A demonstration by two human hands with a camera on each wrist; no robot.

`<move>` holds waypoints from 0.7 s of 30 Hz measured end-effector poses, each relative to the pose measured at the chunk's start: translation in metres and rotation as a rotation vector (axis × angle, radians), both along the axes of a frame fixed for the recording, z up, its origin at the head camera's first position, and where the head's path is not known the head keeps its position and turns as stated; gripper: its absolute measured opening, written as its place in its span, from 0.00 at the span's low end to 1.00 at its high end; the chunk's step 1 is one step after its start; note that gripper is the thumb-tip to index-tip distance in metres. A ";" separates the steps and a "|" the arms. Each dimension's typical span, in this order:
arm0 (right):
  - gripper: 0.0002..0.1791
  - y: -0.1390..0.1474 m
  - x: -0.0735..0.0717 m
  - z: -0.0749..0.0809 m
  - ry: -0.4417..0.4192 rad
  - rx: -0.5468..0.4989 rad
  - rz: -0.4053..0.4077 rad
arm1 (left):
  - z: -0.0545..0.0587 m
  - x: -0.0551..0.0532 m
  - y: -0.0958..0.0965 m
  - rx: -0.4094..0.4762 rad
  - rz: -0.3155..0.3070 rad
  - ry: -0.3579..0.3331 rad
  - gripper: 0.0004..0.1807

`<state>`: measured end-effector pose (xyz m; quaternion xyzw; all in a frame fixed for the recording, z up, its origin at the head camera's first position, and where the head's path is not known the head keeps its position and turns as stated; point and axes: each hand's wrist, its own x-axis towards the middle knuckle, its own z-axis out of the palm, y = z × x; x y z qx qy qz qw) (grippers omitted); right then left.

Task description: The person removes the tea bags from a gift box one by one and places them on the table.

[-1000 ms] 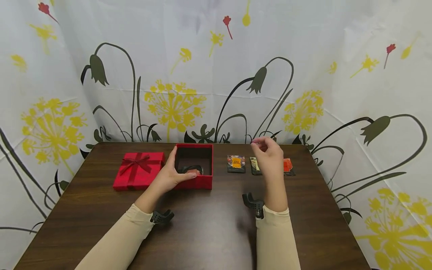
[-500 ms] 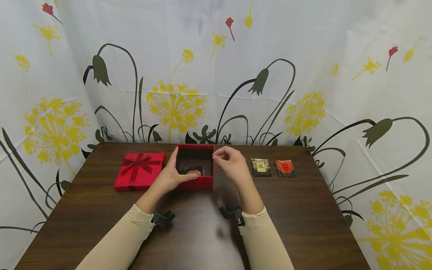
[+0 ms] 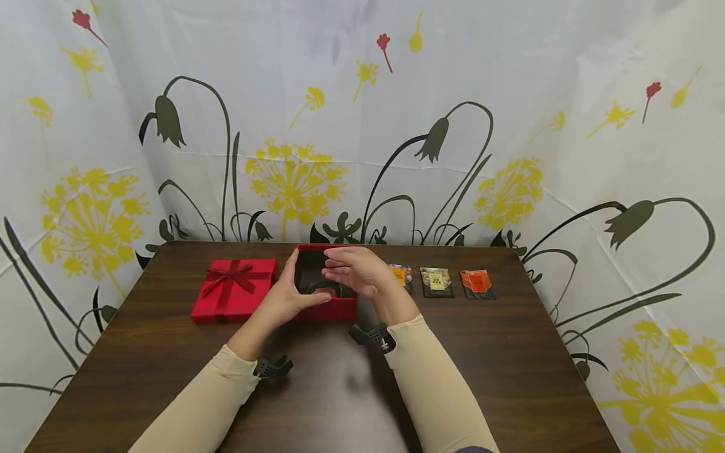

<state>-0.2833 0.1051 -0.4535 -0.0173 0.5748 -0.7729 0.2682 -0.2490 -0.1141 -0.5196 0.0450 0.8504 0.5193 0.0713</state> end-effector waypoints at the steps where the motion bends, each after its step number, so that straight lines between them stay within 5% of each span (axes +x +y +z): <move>1: 0.14 -0.003 -0.004 -0.001 -0.012 0.025 0.000 | 0.000 0.000 0.000 0.001 -0.003 0.005 0.79; 8: 0.18 -0.018 -0.029 -0.002 -0.049 0.263 0.056 | -0.002 -0.001 -0.001 -0.015 -0.010 0.004 0.81; 21: 0.26 -0.037 -0.062 0.010 -0.055 0.720 0.415 | -0.001 0.000 -0.002 0.002 -0.021 0.001 0.79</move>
